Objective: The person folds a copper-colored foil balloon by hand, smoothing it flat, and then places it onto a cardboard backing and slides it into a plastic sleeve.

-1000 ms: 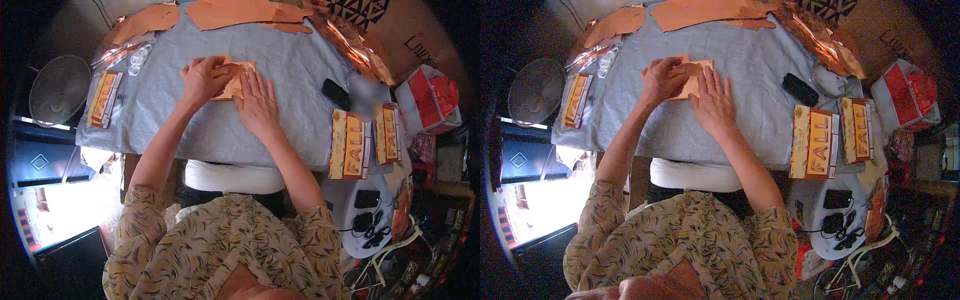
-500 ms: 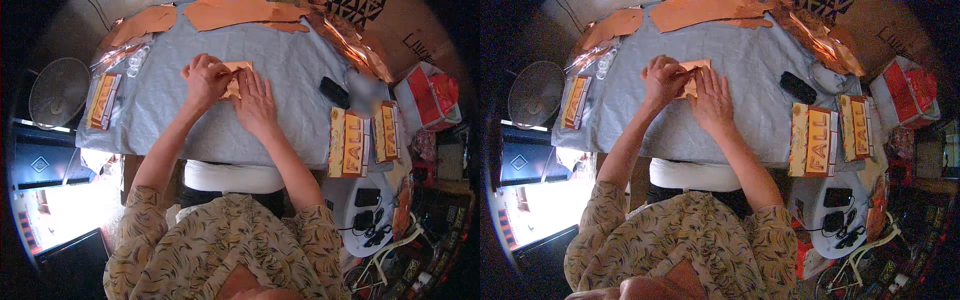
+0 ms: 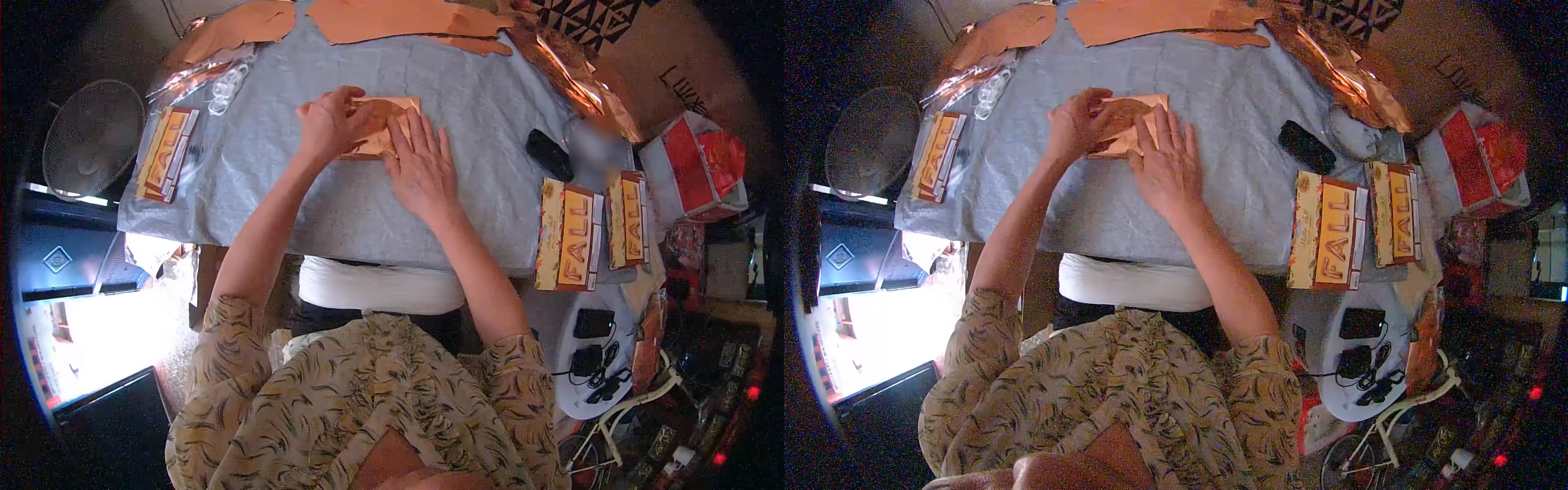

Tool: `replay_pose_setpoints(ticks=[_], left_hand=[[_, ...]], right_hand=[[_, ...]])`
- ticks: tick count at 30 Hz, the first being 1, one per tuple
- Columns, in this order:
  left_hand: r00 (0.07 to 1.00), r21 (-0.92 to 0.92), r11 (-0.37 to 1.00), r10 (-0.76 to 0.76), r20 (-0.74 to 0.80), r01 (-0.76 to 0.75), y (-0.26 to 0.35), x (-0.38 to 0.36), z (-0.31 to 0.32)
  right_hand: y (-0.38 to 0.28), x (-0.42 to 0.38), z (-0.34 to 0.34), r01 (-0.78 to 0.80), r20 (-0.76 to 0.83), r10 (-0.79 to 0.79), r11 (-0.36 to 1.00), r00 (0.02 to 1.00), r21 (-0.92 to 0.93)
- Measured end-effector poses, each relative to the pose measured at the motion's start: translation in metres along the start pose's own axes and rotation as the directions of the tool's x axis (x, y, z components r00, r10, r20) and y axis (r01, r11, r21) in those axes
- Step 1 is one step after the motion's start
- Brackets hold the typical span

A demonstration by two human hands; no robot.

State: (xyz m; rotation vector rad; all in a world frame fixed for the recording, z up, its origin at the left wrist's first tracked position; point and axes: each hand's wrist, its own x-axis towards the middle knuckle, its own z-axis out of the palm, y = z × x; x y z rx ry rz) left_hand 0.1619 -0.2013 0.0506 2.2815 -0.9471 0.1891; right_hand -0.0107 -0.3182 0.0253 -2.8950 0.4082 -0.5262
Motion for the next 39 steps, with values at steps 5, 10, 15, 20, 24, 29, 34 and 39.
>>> replay_pose_setpoints(ticks=[5, 10, 15, 20, 24, 29, 34, 39], left_hand=[[0.995, -0.084, 0.995, -0.048, 0.086, 0.055, -0.003, 0.000, -0.001], [0.995, 0.149, 0.986, 0.084, -0.048, -0.076, 0.002, -0.006, -0.007], [0.968, 0.218, 0.965, 0.187, -0.168, -0.148, -0.006, -0.011, 0.001], [0.959, 0.162, 0.966, 0.228, -0.168, -0.201, -0.013, -0.014, 0.006], [0.975, 0.117, 0.981, 0.172, -0.140, -0.156, -0.013, -0.014, 0.003], [0.968, 0.083, 0.989, 0.138, -0.209, -0.123, -0.014, -0.013, 0.007], [0.979, 0.018, 0.993, 0.115, -0.168, -0.113, -0.025, -0.008, 0.008], [0.979, -0.052, 0.992, 0.106, -0.171, -0.117, -0.048, -0.013, 0.004]], right_hand=[[-0.002, 0.002, -0.002, -0.010, 0.006, 0.010, 1.000, 1.000, 0.012], [-0.002, 0.002, -0.003, 0.007, 0.009, -0.007, 1.000, 1.000, -0.002], [-0.001, 0.002, 0.001, 0.026, -0.042, -0.025, 1.000, 0.999, 0.014], [-0.002, 0.003, -0.004, 0.028, -0.016, -0.027, 0.999, 1.000, 0.033], [-0.006, 0.005, -0.008, 0.028, 0.014, -0.028, 0.998, 1.000, -0.050], [-0.017, 0.022, -0.016, 0.126, 0.042, -0.123, 0.987, 0.992, -0.095], [-0.015, 0.029, 0.001, 0.129, 0.069, -0.126, 0.991, 0.990, -0.037], [-0.014, 0.028, 0.000, 0.138, 0.073, -0.135, 0.990, 0.988, -0.028]])
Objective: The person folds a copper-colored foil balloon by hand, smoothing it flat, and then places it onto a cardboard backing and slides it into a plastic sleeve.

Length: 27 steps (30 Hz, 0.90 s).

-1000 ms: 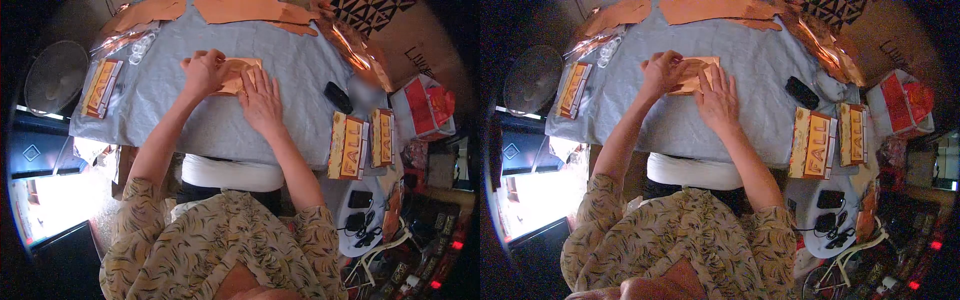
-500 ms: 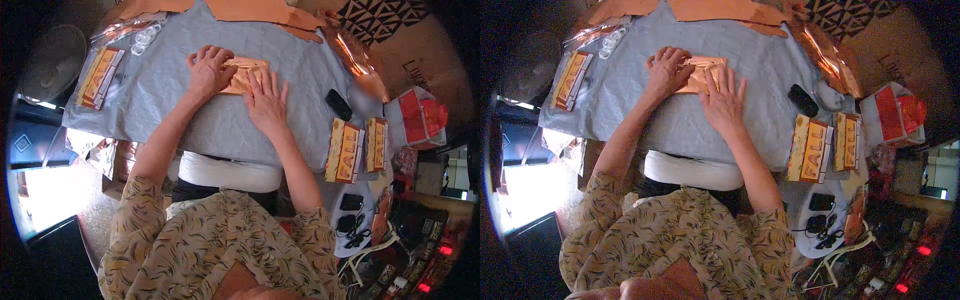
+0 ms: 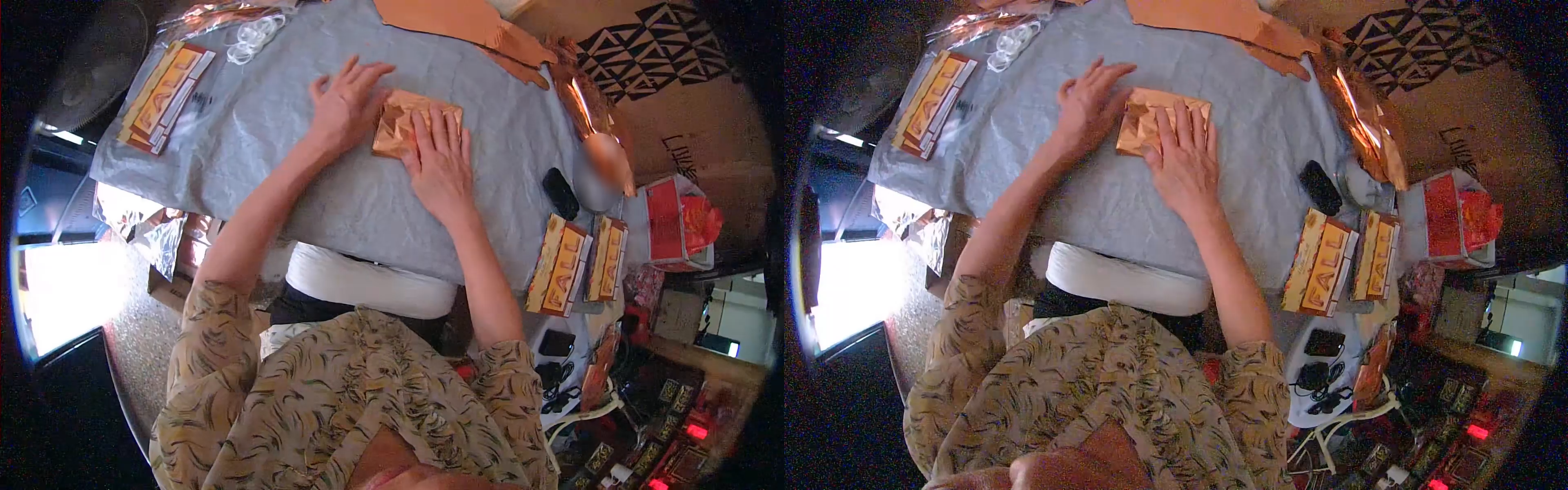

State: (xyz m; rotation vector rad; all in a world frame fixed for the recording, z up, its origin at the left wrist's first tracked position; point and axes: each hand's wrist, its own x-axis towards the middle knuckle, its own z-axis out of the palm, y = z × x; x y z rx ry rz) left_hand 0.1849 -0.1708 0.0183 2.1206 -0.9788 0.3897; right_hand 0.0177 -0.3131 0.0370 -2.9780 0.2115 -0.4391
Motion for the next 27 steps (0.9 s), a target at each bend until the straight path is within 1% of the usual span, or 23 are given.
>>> replay_pose_setpoints(ticks=[2, 3, 5, 6, 8, 12, 14, 17, 21, 23, 27], left_hand=[[0.993, 0.165, 0.984, 0.052, 0.108, -0.070, 0.009, -0.010, -0.020], [0.992, 0.165, 0.984, 0.051, 0.113, -0.069, 0.014, -0.017, -0.021], [0.951, 0.282, 0.917, 0.228, 0.210, -0.283, 0.020, -0.028, -0.023], [0.950, 0.282, 0.917, 0.228, 0.211, -0.283, 0.022, -0.031, -0.024], [0.903, 0.234, 0.895, 0.302, 0.305, -0.379, 0.026, -0.032, -0.025], [0.895, 0.257, 0.882, 0.307, 0.323, -0.395, 0.022, -0.032, -0.020], [0.887, 0.246, 0.887, 0.293, 0.357, -0.392, 0.021, -0.030, -0.024], [0.876, 0.261, 0.876, 0.292, 0.385, -0.406, 0.016, -0.026, -0.023], [0.862, 0.236, 0.870, 0.322, 0.391, -0.433, 0.007, -0.018, -0.025], [0.854, 0.233, 0.864, 0.336, 0.396, -0.447, 0.005, -0.016, -0.025], [0.863, 0.231, 0.871, 0.327, 0.385, -0.433, 0.003, -0.016, -0.022]], right_hand=[[-0.001, 0.000, -0.001, 0.000, 0.000, 0.000, 1.000, 1.000, 0.022], [0.000, -0.001, 0.001, -0.003, 0.003, 0.003, 1.000, 1.000, 0.024], [0.000, 0.000, 0.002, -0.001, -0.004, 0.001, 1.000, 1.000, -0.001], [0.000, 0.001, 0.002, -0.002, -0.003, 0.002, 1.000, 1.000, 0.000], [0.000, 0.000, 0.002, -0.006, 0.002, 0.006, 1.000, 1.000, 0.002], [0.003, -0.001, 0.004, -0.012, -0.016, 0.012, 1.000, 1.000, 0.009], [0.003, 0.001, 0.003, -0.054, 0.030, 0.053, 0.998, 0.998, 0.018], [0.010, 0.006, 0.001, -0.076, 0.061, 0.073, 0.996, 0.995, 0.052], [0.028, 0.013, -0.002, -0.116, 0.061, 0.113, 0.992, 0.992, 0.057], [0.037, 0.012, -0.001, -0.168, 0.051, 0.167, 0.986, 0.985, 0.023], [0.046, 0.011, -0.011, -0.184, 0.069, 0.186, 0.982, 0.980, -0.034]])
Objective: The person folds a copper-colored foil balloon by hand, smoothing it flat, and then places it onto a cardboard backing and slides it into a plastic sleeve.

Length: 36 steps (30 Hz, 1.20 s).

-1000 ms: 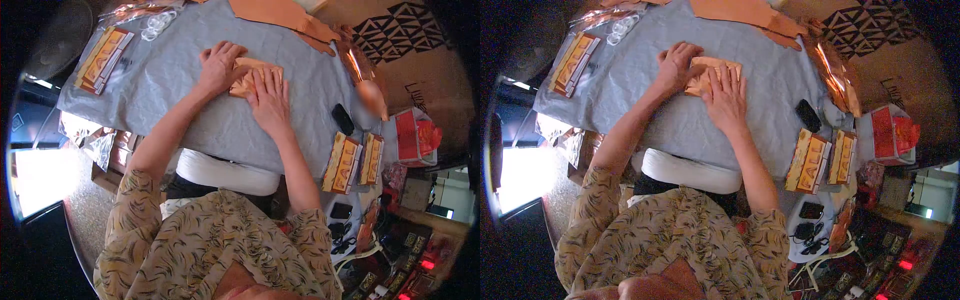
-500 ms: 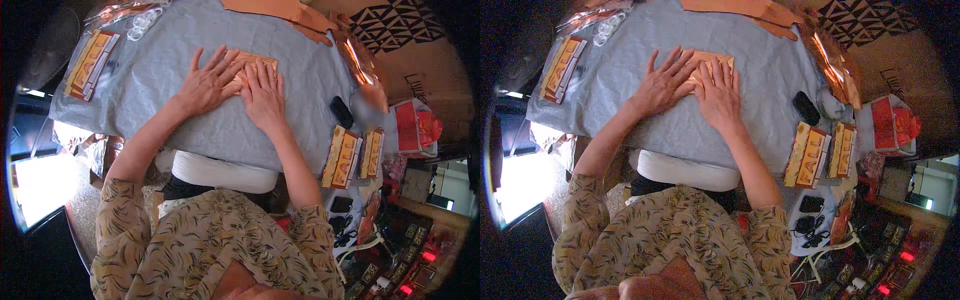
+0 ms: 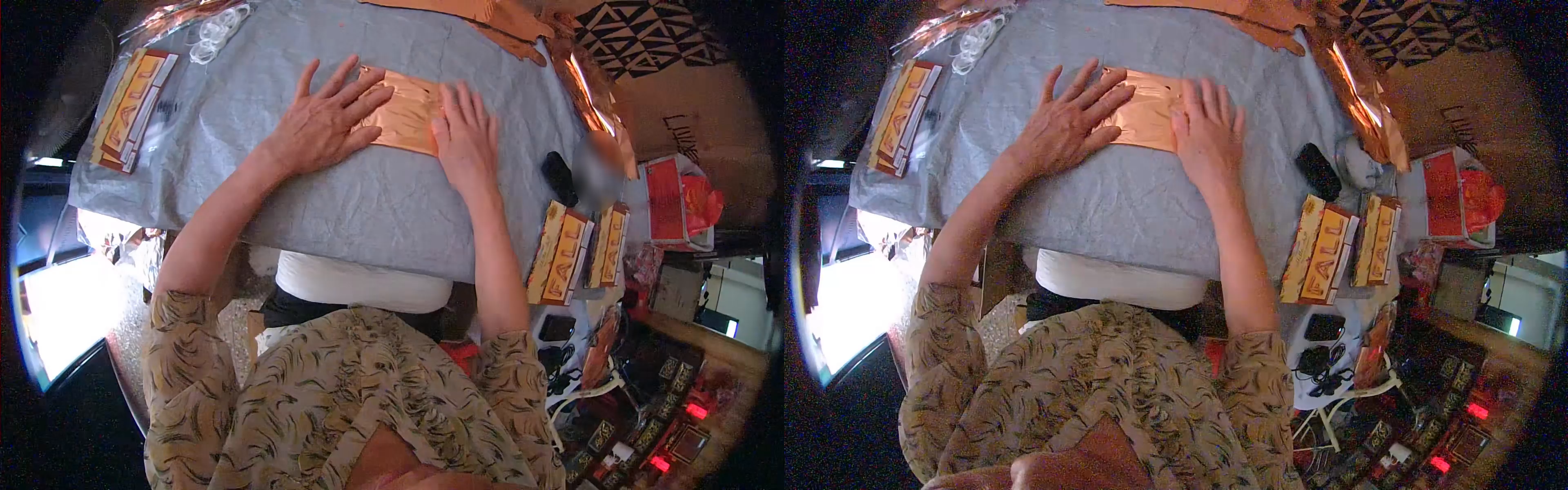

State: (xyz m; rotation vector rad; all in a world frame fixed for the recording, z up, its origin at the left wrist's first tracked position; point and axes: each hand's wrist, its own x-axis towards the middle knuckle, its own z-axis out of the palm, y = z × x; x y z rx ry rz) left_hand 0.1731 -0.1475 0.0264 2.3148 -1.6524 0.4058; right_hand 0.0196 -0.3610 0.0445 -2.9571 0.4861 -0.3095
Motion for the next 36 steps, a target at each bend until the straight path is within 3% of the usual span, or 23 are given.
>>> replay_pose_setpoints(ticks=[2, 6, 8, 14, 18, 20, 26, 30, 33, 35, 36], left_hand=[[1.000, -0.012, 1.000, 0.011, -0.014, -0.011, -0.001, 0.000, 0.000], [1.000, -0.003, 1.000, 0.002, -0.003, -0.002, 0.000, -0.001, -0.002], [1.000, -0.004, 1.000, -0.002, -0.002, 0.002, 0.000, 0.000, -0.003], [1.000, -0.015, 1.000, 0.003, 0.012, -0.003, -0.007, -0.001, 0.003], [0.998, -0.101, 0.995, -0.022, -0.065, 0.016, -0.001, -0.002, -0.023], [0.977, -0.051, 0.983, 0.170, -0.126, -0.177, 0.001, -0.001, -0.043], [0.911, 0.132, 0.907, 0.409, -0.046, -0.401, 0.008, 0.004, -0.042], [0.906, 0.076, 0.921, 0.389, -0.169, -0.381, 0.016, 0.020, -0.058], [0.897, 0.051, 0.903, 0.430, -0.098, -0.427, 0.017, 0.024, -0.079], [0.923, -0.129, 0.914, 0.379, -0.062, -0.384, 0.017, 0.021, -0.098], [0.921, -0.124, 0.913, 0.384, -0.061, -0.389, 0.017, 0.018, -0.109]], right_hand=[[0.002, 0.001, -0.001, 0.042, -0.251, -0.054, 0.998, 0.967, -0.054], [-0.041, -0.021, -0.016, 0.208, -0.282, -0.189, 0.977, 0.941, 0.038], [-0.056, -0.029, -0.010, 0.231, -0.182, -0.199, 0.957, 0.963, 0.176], [-0.060, -0.027, -0.006, 0.213, -0.195, -0.184, 0.968, 0.963, 0.134], [-0.059, -0.026, -0.006, 0.190, -0.192, -0.166, 0.975, 0.967, 0.116], [-0.058, -0.026, -0.004, 0.205, -0.230, -0.169, 0.969, 0.958, 0.140], [-0.066, -0.028, -0.013, 0.157, -0.181, -0.142, 0.985, 0.973, 0.074], [-0.059, -0.028, -0.003, 0.262, -0.369, -0.213, 0.961, 0.905, 0.088], [-0.060, -0.030, -0.004, 0.314, -0.486, -0.234, 0.945, 0.842, 0.090], [-0.071, -0.040, -0.022, 0.291, -0.536, -0.128, 0.929, 0.835, 0.231], [-0.071, -0.045, -0.030, 0.290, -0.541, -0.125, 0.929, 0.832, 0.231]])
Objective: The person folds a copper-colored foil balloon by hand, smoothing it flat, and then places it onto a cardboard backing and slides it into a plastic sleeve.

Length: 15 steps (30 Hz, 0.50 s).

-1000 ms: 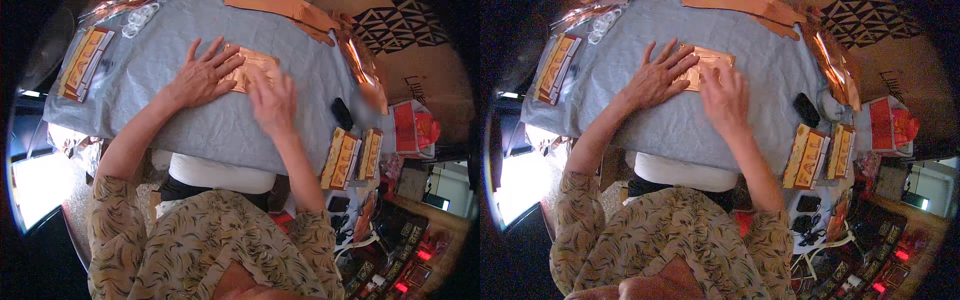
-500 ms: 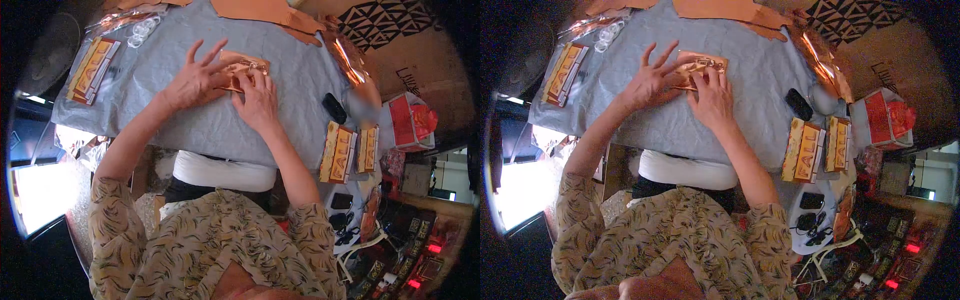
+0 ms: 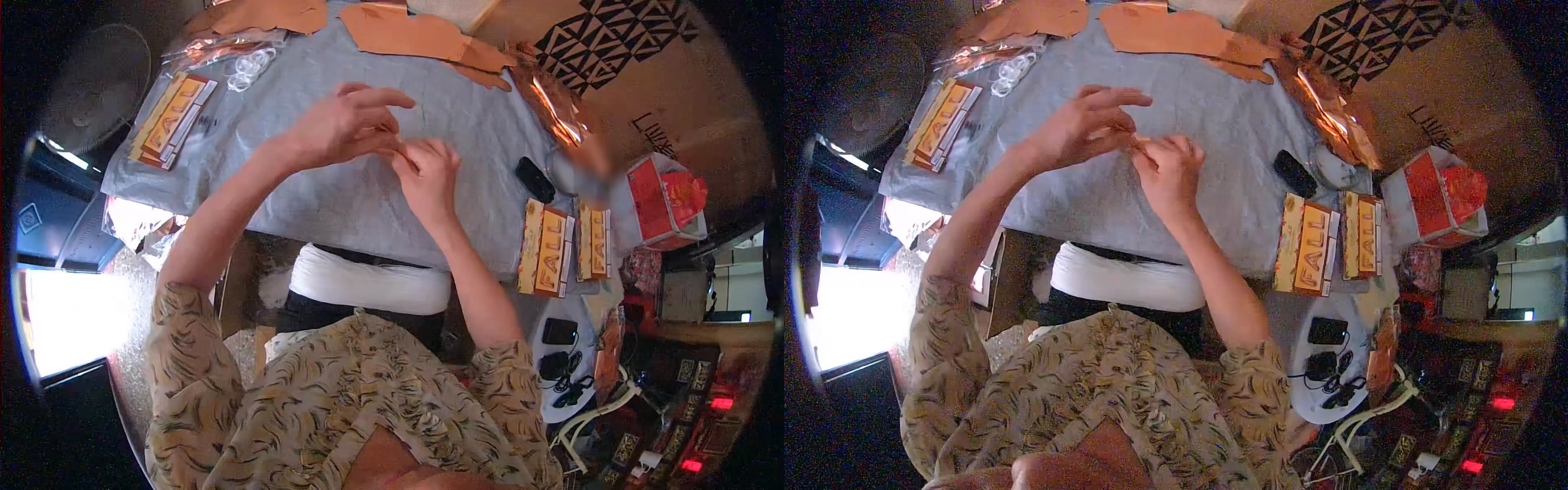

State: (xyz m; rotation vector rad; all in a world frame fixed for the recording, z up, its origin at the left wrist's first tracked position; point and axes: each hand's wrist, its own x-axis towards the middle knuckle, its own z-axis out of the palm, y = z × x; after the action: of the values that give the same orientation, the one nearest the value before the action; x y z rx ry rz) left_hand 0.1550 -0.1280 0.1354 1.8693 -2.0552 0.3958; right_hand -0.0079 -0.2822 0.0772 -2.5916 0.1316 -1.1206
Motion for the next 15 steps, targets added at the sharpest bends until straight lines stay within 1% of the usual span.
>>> replay_pose_setpoints(ticks=[1, 2, 3, 4, 5, 6, 7, 8, 9, 10, 11, 12, 13, 14, 15], left_hand=[[0.985, -0.342, 0.930, -0.163, -0.050, 0.137, 0.004, -0.004, -0.012], [0.945, -0.647, 0.729, -0.326, -0.039, 0.225, 0.009, -0.009, -0.019], [0.948, -0.645, 0.733, -0.315, -0.039, 0.216, 0.013, -0.013, -0.018], [0.877, -0.839, 0.504, -0.475, -0.073, 0.203, 0.016, -0.017, -0.012], [0.780, -0.962, 0.239, -0.623, -0.049, 0.130, 0.019, -0.022, -0.004], [0.793, -0.991, 0.087, -0.609, 0.031, 0.105, 0.022, -0.029, 0.012], [0.797, -0.991, 0.089, -0.604, 0.030, 0.104, 0.031, -0.033, 0.027], [0.775, -0.986, -0.082, -0.609, 0.165, 0.145, 0.042, -0.039, 0.040], [0.748, -0.950, -0.254, -0.592, 0.302, 0.182, 0.052, -0.042, 0.047], [0.749, -0.948, -0.259, -0.587, 0.307, 0.186, 0.066, -0.038, 0.043], [0.718, -0.945, -0.264, -0.619, 0.318, 0.191, 0.081, -0.030, 0.039], [0.686, -0.943, -0.269, -0.649, 0.329, 0.198, 0.090, -0.025, 0.037], [0.688, -0.940, -0.275, -0.643, 0.337, 0.203, 0.094, -0.024, 0.042], [0.665, -0.930, -0.315, -0.655, 0.359, 0.192, 0.096, -0.024, 0.047], [0.641, -0.919, -0.351, -0.667, 0.380, 0.179, 0.098, -0.023, 0.050]], right_hand=[[-0.001, -0.001, -0.012, -0.136, 0.082, 0.124, 0.977, 0.989, 0.167], [-0.004, -0.002, -0.025, -0.277, 0.180, 0.229, 0.908, 0.956, 0.315], [-0.013, -0.001, -0.040, -0.278, 0.170, 0.234, 0.909, 0.957, 0.312], [-0.023, 0.002, -0.056, -0.552, 0.332, 0.441, 0.645, 0.834, 0.529], [-0.028, 0.002, -0.066, -0.729, 0.532, 0.538, 0.258, 0.654, 0.634], [-0.027, -0.003, -0.066, -0.725, 0.524, 0.542, 0.260, 0.656, 0.638], [-0.024, -0.009, -0.064, -0.690, 0.522, 0.555, 0.138, 0.648, 0.710], [-0.022, -0.014, -0.062, -0.641, 0.523, 0.566, 0.012, 0.637, 0.768], [-0.025, -0.016, -0.063, -0.640, 0.521, 0.570, 0.011, 0.635, 0.768], [-0.028, -0.019, -0.064, -0.623, 0.496, 0.581, 0.024, 0.645, 0.782], [-0.031, -0.023, -0.065, -0.607, 0.472, 0.594, 0.036, 0.652, 0.794], [-0.033, -0.026, -0.065, -0.610, 0.472, 0.603, 0.032, 0.643, 0.791], [-0.035, -0.028, -0.064, -0.579, 0.447, 0.629, 0.007, 0.637, 0.815], [-0.036, -0.029, -0.064, -0.545, 0.421, 0.651, -0.014, 0.631, 0.838], [-0.033, -0.031, -0.066, -0.545, 0.421, 0.653, -0.015, 0.629, 0.839]])
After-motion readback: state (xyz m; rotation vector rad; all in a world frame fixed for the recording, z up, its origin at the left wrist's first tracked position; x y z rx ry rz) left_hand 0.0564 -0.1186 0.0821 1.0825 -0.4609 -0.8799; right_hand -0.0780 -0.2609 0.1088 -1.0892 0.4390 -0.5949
